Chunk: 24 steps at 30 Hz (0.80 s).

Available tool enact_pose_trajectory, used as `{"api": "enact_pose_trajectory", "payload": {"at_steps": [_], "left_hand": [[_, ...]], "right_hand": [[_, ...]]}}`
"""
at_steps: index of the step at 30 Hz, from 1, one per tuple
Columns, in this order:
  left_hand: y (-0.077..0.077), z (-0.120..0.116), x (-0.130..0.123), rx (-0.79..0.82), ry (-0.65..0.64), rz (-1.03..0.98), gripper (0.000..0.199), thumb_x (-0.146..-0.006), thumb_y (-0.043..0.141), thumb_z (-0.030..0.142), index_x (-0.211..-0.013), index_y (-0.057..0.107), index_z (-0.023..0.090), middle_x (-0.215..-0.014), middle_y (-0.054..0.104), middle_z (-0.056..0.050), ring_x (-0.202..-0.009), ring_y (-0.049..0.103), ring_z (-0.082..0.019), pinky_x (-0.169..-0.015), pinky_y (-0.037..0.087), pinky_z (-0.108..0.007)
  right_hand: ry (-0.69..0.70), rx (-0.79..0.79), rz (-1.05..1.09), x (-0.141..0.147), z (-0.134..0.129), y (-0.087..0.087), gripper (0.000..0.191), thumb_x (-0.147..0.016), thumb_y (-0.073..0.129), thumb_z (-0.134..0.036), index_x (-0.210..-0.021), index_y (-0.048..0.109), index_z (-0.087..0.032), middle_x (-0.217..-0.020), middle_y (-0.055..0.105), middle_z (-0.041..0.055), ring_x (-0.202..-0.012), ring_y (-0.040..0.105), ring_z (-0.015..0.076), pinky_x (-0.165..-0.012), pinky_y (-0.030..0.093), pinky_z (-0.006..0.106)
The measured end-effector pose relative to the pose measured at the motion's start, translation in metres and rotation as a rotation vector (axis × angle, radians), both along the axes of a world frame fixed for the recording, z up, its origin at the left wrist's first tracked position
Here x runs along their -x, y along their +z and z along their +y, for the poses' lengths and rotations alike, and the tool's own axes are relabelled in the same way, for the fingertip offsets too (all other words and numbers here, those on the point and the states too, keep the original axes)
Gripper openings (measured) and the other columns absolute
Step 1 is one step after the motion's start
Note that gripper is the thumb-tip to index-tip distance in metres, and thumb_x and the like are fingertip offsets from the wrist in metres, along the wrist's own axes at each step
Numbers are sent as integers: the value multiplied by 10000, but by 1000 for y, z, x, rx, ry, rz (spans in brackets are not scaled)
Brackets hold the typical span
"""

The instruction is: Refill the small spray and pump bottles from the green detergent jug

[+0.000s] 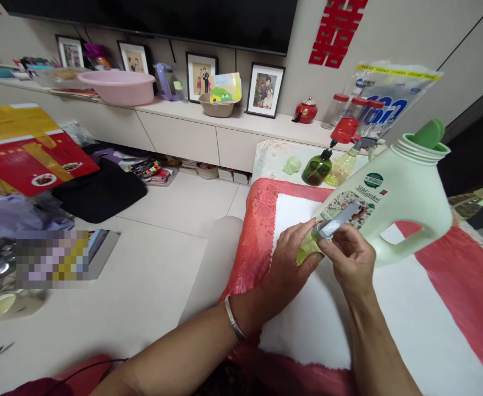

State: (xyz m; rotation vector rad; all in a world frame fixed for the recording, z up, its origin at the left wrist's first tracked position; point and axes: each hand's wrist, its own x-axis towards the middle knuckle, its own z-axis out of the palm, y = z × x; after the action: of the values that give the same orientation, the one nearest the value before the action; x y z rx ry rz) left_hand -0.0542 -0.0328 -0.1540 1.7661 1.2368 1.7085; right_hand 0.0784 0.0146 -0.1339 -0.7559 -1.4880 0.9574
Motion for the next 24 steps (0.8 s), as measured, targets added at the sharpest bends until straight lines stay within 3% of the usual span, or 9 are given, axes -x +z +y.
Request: {"api": "enact_pose_trajectory", "payload": {"at_steps": [6,11,16,20,24], "left_hand": [[-5,2,0,2,-20,-15,497,-991,608,290,-1463,452,283,-1424,592,-94,-1334,546,-258,-1148,467,-489],[-3,-1,3,29,-70,-91,493,-941,566,154,-1424,499,228,-1426,576,-125,-1342,538,-269,-1163,448,-495],[17,-6,10,195,-189,-266,431,-912,559,189,-1342,570,195,-1446,563,-135,-1372,515,-285,-1203,383,-505],[39,-1,9,354,-168,-405,419,-832,682,207,-1247,620,194,-1345,620,-132,-1303,566,-290,-1143,427,-481],[49,9,2,444,-144,-469,342,-769,747,178,-1103,676,207,-1193,672,-91,-1174,624,-255,-1045,483,-420]], "right_hand": [[-218,-45,-147,5,-13,4,324,-814,838,-324,-1032,676,-148,-1051,681,65,-993,664,176,-923,537,282],[-394,-88,-226,16,-23,-1,363,-847,806,-413,-1046,650,-153,-1038,678,54,-983,671,185,-936,548,326],[-465,-78,-188,26,-26,-6,379,-843,794,-435,-1018,626,-143,-1017,674,61,-969,665,187,-931,556,335],[-511,-74,-155,32,-27,-10,397,-840,778,-447,-1037,612,-145,-1019,665,65,-981,657,196,-914,559,338],[-541,-64,-123,36,-26,-16,410,-823,773,-437,-1060,606,-147,-1009,650,62,-969,646,194,-909,558,344]]}}
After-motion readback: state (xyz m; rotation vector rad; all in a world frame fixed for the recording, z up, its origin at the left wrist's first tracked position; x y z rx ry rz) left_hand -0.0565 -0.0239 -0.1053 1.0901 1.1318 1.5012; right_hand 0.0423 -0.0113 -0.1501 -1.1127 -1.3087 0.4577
